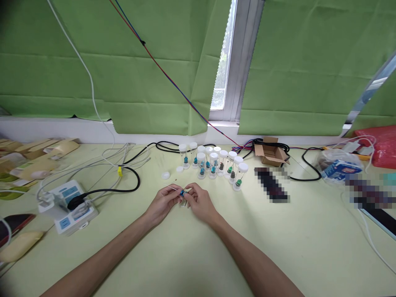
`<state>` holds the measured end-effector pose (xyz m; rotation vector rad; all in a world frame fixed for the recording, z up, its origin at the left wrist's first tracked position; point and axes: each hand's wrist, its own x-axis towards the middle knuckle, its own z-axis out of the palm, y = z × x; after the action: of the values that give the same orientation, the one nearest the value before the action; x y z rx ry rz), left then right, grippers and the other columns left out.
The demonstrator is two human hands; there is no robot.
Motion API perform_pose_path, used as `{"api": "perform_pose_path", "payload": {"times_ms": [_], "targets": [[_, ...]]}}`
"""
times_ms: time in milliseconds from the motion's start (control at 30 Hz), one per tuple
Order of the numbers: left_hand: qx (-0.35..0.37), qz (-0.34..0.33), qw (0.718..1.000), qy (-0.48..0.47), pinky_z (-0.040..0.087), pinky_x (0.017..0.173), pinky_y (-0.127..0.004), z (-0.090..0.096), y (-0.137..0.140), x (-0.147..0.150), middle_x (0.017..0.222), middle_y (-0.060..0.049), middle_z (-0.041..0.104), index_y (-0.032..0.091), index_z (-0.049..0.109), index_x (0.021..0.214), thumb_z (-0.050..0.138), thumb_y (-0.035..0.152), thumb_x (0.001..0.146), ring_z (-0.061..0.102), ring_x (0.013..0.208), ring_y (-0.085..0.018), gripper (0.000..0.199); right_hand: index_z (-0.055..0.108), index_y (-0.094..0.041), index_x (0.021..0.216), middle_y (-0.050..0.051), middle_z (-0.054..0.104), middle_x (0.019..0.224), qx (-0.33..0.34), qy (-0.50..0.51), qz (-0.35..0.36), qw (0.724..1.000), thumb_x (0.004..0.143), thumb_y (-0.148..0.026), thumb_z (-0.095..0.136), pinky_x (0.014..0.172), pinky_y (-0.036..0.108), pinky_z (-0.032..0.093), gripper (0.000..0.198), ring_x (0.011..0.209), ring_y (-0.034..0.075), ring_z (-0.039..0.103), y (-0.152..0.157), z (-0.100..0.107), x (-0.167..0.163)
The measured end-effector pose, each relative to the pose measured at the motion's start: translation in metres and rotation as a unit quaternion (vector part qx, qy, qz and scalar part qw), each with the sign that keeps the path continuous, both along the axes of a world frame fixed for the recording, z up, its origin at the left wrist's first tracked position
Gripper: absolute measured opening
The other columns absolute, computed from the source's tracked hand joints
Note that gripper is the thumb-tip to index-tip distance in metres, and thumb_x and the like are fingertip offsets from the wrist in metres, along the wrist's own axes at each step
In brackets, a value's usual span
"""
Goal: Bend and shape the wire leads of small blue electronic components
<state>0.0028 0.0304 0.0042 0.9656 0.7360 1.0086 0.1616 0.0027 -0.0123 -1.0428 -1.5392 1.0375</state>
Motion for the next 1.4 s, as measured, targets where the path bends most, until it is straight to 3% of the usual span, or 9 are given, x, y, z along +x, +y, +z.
{"api": "perform_pose_path", "payload": {"times_ms": [133, 300, 500, 933, 1200, 1400], "targets": [[-0.002, 0.006, 1.000, -0.001, 0.045, 0.062, -0.028, 0.000, 0.000, 0.000, 0.069, -0.003, 0.064, 0.014, 0.065, 0.075, 0.076, 0.025, 0.069, 0.058, 0.062, -0.013, 0.017, 0.053, -0.020, 0.104, 0.001, 0.061, 0.075, -0.003, -0.005, -0.002, 1.000, 0.089, -0.037, 0.051, 0.059, 0.028, 0.049, 0.023, 0.059, 0.013, 0.058, -0.001, 0.002, 0.000], [-0.007, 0.019, 1.000, 0.002, 0.045, 0.063, -0.026, -0.001, 0.000, 0.000, 0.074, -0.003, 0.064, 0.015, 0.065, 0.074, 0.077, 0.024, 0.067, 0.058, 0.063, -0.012, 0.017, 0.053, -0.020, 0.104, 0.005, 0.063, 0.092, 0.005, -0.016, -0.018, 1.000, 0.084, -0.035, 0.057, 0.060, 0.028, 0.050, 0.025, 0.064, 0.013, 0.061, -0.001, 0.002, 0.000], [0.005, 0.010, 1.000, 0.014, 0.046, 0.065, -0.027, -0.003, 0.001, -0.001, 0.074, -0.003, 0.064, 0.014, 0.067, 0.076, 0.077, 0.025, 0.069, 0.058, 0.065, -0.013, 0.017, 0.053, -0.021, 0.103, 0.001, 0.061, 0.077, -0.003, 0.008, -0.001, 1.000, 0.085, -0.031, 0.055, 0.059, 0.027, 0.050, 0.021, 0.061, 0.013, 0.059, 0.000, 0.000, 0.000], [0.032, 0.005, 0.999, 0.042, 0.044, 0.064, -0.027, -0.003, 0.000, -0.001, 0.069, -0.004, 0.064, 0.013, 0.070, 0.078, 0.075, 0.028, 0.070, 0.056, 0.064, -0.014, 0.017, 0.052, -0.021, 0.099, 0.002, 0.065, 0.077, 0.008, -0.004, 0.012, 1.000, 0.088, -0.032, 0.051, 0.057, 0.027, 0.048, 0.016, 0.057, 0.013, 0.058, 0.001, 0.001, 0.001], [0.114, 0.013, 0.985, 0.132, 0.044, 0.059, -0.026, 0.002, 0.001, -0.002, 0.061, -0.002, 0.061, 0.015, 0.071, 0.078, 0.073, 0.031, 0.072, 0.053, 0.057, -0.013, 0.017, 0.054, -0.021, 0.101, 0.001, 0.065, 0.075, 0.005, -0.016, -0.004, 1.000, 0.085, -0.031, 0.055, 0.059, 0.028, 0.049, 0.019, 0.061, 0.014, 0.061, -0.001, 0.002, 0.000], [0.125, 0.018, 0.984, 0.127, 0.049, 0.071, -0.030, 0.009, -0.003, -0.002, 0.081, -0.007, 0.069, 0.017, 0.070, 0.093, 0.076, 0.028, 0.068, 0.062, 0.075, -0.019, 0.028, 0.055, -0.021, 0.102, 0.003, 0.065, 0.083, 0.011, 0.000, -0.007, 1.000, 0.086, -0.031, 0.053, 0.059, 0.028, 0.050, 0.019, 0.059, 0.013, 0.059, 0.001, -0.001, 0.000]]}}
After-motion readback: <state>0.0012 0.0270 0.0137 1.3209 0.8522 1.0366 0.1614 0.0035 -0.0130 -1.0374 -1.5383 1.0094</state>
